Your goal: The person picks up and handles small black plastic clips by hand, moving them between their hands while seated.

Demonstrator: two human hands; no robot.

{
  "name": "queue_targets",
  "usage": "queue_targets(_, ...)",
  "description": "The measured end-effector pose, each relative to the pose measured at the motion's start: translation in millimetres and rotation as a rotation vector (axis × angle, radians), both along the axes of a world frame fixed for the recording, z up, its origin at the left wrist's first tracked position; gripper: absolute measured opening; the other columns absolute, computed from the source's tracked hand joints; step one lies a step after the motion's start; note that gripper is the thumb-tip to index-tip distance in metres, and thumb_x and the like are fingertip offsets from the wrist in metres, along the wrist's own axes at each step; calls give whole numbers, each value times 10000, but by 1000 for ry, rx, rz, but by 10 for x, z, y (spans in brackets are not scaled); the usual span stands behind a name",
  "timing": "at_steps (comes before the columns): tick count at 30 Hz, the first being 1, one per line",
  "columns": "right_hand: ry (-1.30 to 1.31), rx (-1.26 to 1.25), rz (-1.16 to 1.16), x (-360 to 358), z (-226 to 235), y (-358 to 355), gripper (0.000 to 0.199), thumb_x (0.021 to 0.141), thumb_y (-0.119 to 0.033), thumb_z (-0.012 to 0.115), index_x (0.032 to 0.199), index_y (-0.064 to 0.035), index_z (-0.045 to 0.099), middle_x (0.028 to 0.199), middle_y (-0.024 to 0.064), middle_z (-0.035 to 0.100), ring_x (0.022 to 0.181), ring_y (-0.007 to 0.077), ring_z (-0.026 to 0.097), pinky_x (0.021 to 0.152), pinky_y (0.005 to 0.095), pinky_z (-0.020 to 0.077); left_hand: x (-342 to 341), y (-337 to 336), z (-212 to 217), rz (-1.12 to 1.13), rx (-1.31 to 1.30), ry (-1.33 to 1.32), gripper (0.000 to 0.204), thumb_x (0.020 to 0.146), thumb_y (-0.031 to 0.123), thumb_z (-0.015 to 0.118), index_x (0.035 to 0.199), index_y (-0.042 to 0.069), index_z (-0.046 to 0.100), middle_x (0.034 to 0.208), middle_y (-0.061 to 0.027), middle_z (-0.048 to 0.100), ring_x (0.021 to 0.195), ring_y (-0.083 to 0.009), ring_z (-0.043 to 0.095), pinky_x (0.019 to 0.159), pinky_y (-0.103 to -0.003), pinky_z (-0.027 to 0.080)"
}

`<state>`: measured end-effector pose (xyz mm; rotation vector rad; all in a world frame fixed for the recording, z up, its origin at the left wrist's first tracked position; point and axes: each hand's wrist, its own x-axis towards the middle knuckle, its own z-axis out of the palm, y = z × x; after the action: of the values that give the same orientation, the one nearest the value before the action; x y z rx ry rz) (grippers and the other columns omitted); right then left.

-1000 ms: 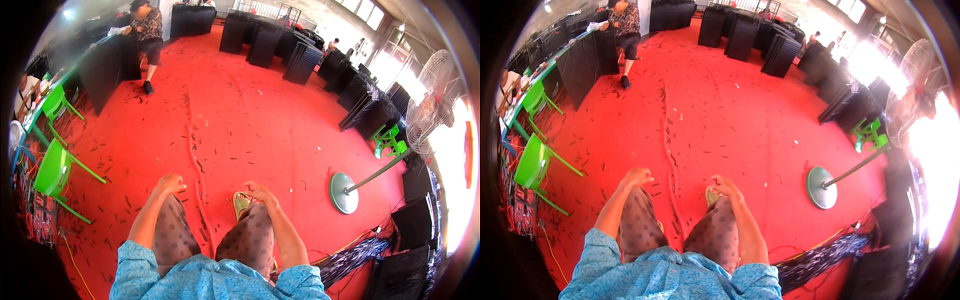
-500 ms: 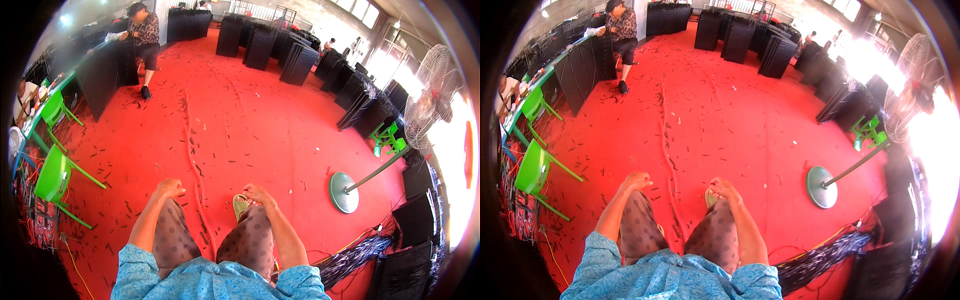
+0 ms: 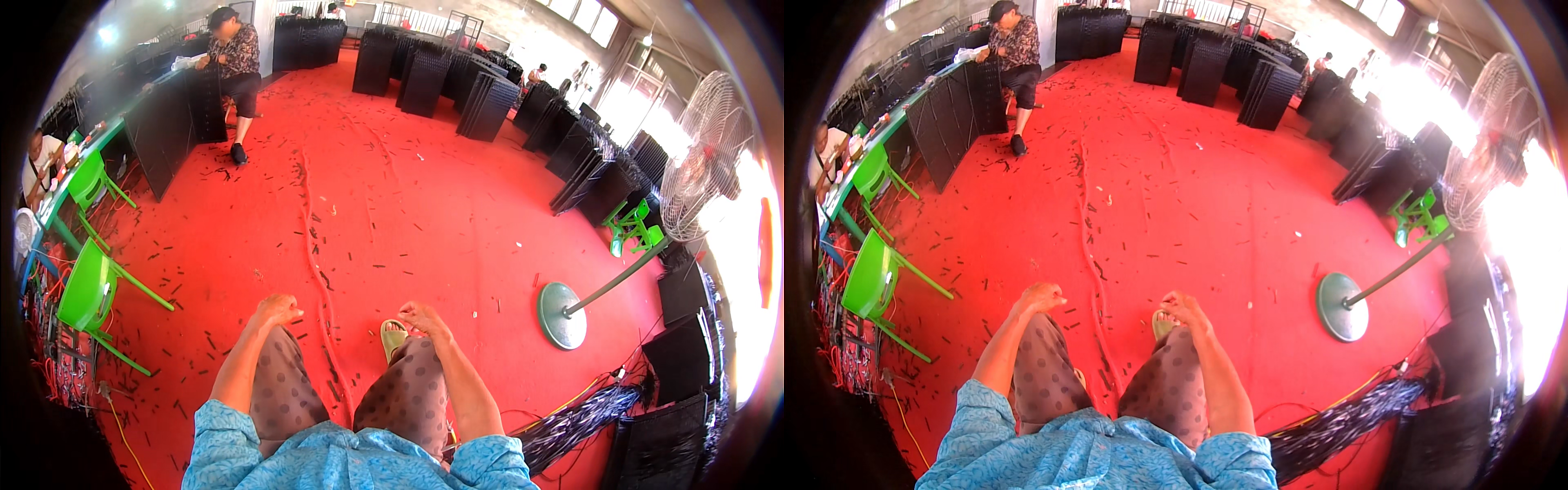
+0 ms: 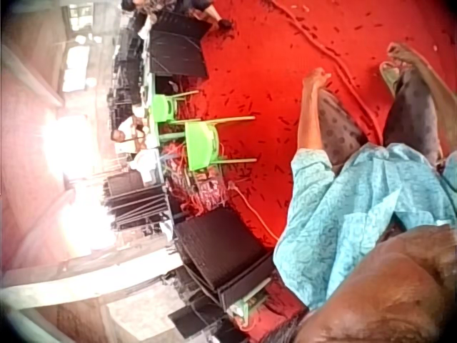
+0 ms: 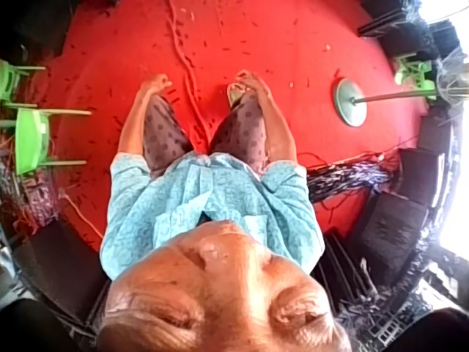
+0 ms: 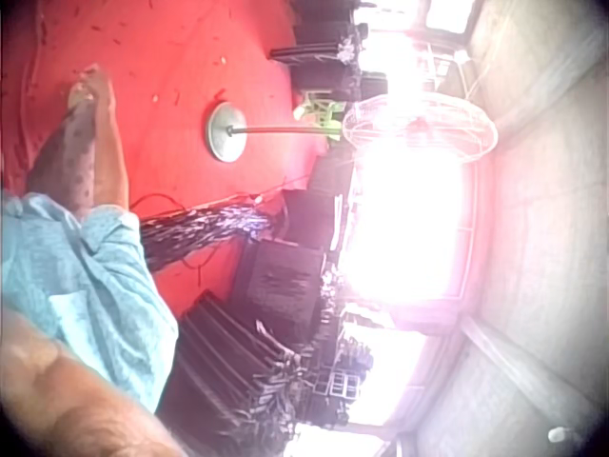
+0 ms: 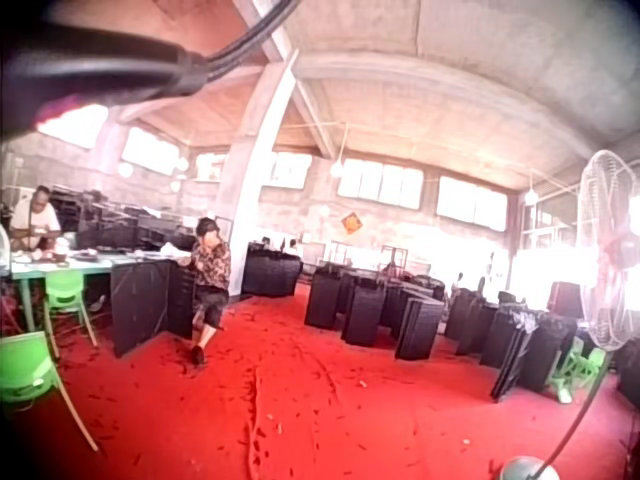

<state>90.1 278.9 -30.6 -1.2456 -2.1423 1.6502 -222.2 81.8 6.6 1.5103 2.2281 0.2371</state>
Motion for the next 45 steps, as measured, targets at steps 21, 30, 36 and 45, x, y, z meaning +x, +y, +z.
queue_targets(21,56,-92,-116,-19,262,-91,239,779,-263,569,807,-27,542,624,20,531,491,73,493,432,213,402,51,37,113,2,-134,1,350,694,386,560,886,96,587,885,-126,586,864,-289,545,747,-389,426)
queue_targets(30,131,32,-71,12,12,-1,227,777,-176,567,940,-21,538,677,40,566,554,90,537,512,224,447,27,34,37,-15,-27,-5,338,687,392,571,862,104,591,870,-111,593,866,-269,552,755,-387,429)
queue_targets(36,184,6,-32,-23,83,-39,202,785,-120,521,955,-13,539,687,54,568,561,106,559,514,242,461,13,24,24,0,-39,-11,336,685,389,577,863,105,590,880,-107,592,874,-270,549,761,-393,427)
queue_targets(45,60,271,138,-253,375,-289,172,827,-125,443,951,-50,535,676,69,563,493,93,550,427,226,436,1,22,10,-10,-29,11,327,693,382,578,867,105,588,881,-106,592,876,-267,548,759,-391,429)
